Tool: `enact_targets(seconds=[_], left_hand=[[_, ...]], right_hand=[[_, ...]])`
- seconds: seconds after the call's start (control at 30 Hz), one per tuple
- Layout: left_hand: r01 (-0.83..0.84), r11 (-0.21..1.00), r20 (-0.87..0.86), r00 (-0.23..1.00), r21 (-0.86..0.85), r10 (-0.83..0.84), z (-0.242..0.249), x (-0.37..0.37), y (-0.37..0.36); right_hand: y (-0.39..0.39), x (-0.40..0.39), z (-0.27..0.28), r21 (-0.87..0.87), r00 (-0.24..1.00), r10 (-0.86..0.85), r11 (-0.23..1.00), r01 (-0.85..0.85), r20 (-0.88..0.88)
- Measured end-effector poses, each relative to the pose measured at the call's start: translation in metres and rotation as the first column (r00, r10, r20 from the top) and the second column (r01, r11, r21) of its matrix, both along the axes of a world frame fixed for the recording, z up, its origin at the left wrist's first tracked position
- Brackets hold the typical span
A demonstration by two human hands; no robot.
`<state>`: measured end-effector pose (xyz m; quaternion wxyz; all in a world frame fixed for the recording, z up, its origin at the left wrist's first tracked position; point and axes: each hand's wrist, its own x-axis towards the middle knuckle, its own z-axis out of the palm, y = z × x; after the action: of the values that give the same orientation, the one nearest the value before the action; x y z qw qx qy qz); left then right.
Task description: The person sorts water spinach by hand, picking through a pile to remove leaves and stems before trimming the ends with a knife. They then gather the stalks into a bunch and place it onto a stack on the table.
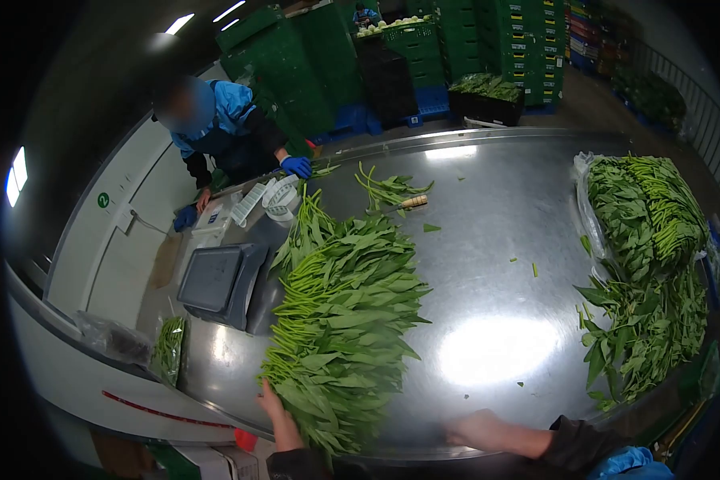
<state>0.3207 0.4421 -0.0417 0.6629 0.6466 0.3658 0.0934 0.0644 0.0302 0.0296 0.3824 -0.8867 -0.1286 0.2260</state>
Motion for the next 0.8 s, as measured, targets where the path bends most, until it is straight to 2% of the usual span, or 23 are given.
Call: enact_targets(seconds=[0.07, 0.1, 0.17, 0.2, 0.27, 0.3, 0.37, 0.4, 0.43, 0.5, 0.57, 0.73, 0.8], left_hand=[[-0.197, 0.928, 0.173, 0.974, 0.315, 0.147, 0.028, -0.011, -0.030], [-0.196, 0.929, 0.176, 0.974, 0.314, 0.146, 0.039, -0.019, -0.039], [-0.154, 0.715, 0.329, 0.938, 0.682, -0.112, 0.061, -0.037, -0.056], [-0.154, 0.716, 0.331, 0.937, 0.680, -0.113, 0.075, -0.046, -0.071], [-0.107, 0.709, 0.451, 0.835, 0.697, -0.317, 0.102, -0.063, -0.107], [-0.107, 0.710, 0.452, 0.834, 0.696, -0.318, 0.108, -0.070, -0.119], [0.037, 0.704, 0.454, 0.740, 0.710, -0.497, 0.116, -0.083, -0.142], [0.069, 0.723, 0.471, 0.716, 0.687, -0.516, 0.121, -0.091, -0.159], [0.069, 0.723, 0.472, 0.715, 0.687, -0.516, 0.116, -0.097, -0.169], [0.247, 0.648, 0.412, 0.599, 0.720, -0.686, 0.103, -0.110, -0.185], [0.389, 0.604, 0.340, 0.562, 0.695, -0.754, 0.096, -0.126, -0.207], [0.748, 0.457, 0.195, 0.417, 0.480, -0.888, 0.048, -0.179, -0.254], [0.808, 0.416, 0.174, 0.378, 0.418, -0.909, 0.039, -0.201, -0.271]], right_hand=[[-0.002, -0.001, 0.003, -0.022, 1.000, -0.007, 1.000, 0.007, -0.007], [-0.002, -0.001, 0.003, -0.033, 1.000, -0.005, 0.999, 0.005, -0.016], [-0.003, -0.001, 0.006, -0.046, 1.000, -0.005, 0.999, 0.004, -0.025], [-0.004, -0.001, 0.008, -0.028, 0.999, -0.009, 1.000, 0.008, -0.033], [-0.006, -0.001, 0.013, -0.012, 0.999, -0.014, 1.000, 0.014, -0.043], [-0.007, 0.000, 0.017, -0.028, 0.998, 0.003, 1.000, -0.005, -0.068], [-0.008, 0.001, 0.024, -0.044, 0.995, 0.020, 0.999, -0.024, -0.093], [-0.008, 0.001, 0.026, -0.053, 0.995, 0.021, 0.998, -0.026, -0.094], [-0.009, 0.001, 0.027, -0.063, 0.995, 0.021, 0.998, -0.027, -0.094], [-0.012, 0.000, 0.025, -0.063, 0.995, 0.022, 0.998, -0.028, -0.096], [-0.013, -0.003, 0.020, -0.062, 0.995, 0.023, 0.998, -0.029, -0.096], [-0.019, -0.008, 0.008, -0.097, 0.999, 0.005, 0.995, -0.008, -0.035], [-0.022, -0.008, 0.009, -0.091, 0.998, -0.004, 0.996, -0.002, -0.069]])
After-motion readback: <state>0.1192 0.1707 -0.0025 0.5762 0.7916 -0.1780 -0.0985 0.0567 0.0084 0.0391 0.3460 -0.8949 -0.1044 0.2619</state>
